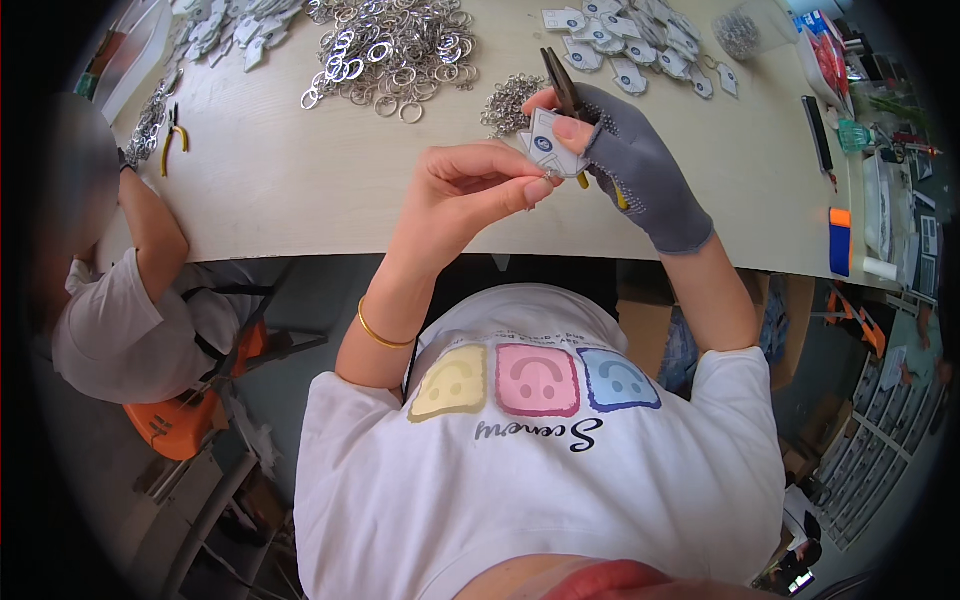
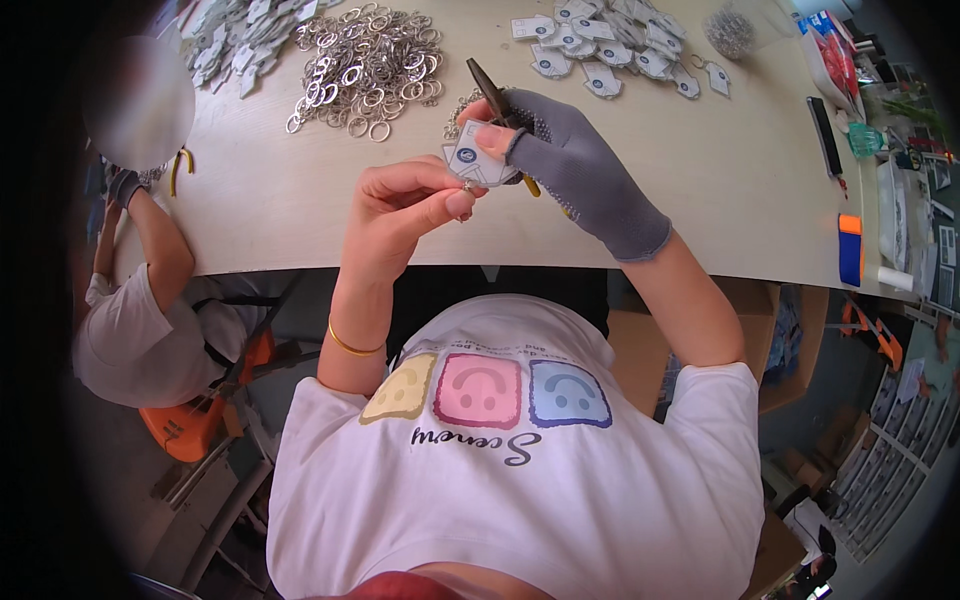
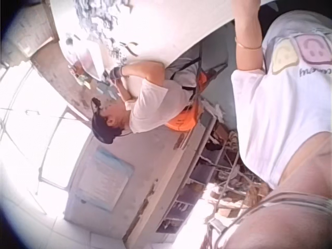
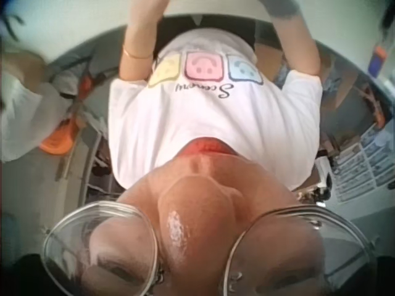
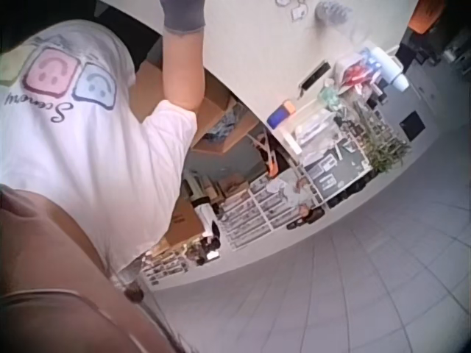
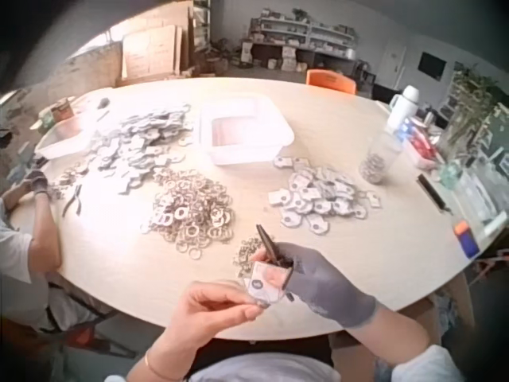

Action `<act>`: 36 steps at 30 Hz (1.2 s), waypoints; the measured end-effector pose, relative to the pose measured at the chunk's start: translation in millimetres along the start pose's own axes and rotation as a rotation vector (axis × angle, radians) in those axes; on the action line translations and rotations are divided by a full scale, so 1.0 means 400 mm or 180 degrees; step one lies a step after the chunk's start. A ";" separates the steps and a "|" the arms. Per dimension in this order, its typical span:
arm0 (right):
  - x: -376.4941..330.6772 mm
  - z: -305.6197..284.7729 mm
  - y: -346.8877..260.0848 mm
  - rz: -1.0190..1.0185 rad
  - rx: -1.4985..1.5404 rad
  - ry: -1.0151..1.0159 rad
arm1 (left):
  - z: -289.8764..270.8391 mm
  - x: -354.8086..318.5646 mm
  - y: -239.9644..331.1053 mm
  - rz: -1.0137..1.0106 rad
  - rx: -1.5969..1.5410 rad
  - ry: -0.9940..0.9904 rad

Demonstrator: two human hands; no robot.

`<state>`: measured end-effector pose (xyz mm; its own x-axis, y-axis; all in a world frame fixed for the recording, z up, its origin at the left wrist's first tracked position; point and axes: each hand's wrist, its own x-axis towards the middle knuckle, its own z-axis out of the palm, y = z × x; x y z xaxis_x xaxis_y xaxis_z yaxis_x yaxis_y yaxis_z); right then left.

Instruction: Attaching metal keyrings to small plastic tags using pliers.

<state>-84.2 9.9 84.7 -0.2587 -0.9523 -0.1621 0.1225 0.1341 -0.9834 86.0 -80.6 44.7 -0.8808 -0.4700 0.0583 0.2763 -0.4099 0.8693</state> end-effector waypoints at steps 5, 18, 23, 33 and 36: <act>-0.025 -0.038 0.035 -0.0074 -0.0348 0.0182 | 0.033 -0.018 -0.001 0.0837 0.1242 0.0700; -0.118 -0.019 -0.017 -0.2390 -0.4481 0.0475 | 0.060 -0.024 0.002 0.1863 0.2233 0.1092; -0.127 -0.005 -0.016 -0.2312 -0.4635 0.0531 | 0.061 -0.031 -0.009 0.2081 0.2528 0.1295; -0.127 0.007 -0.018 -0.2256 -0.4672 0.0491 | 0.060 -0.037 -0.016 0.2131 0.2634 0.1418; -0.126 0.007 -0.016 -0.2224 -0.4607 0.0478 | 0.060 -0.036 -0.017 0.2169 0.2628 0.1430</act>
<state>-69.1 56.3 99.2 0.0296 -0.9128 0.4074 -0.9921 -0.0764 -0.0991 87.7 -52.4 49.7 -0.3845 -0.6999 0.6020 0.1600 0.5917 0.7901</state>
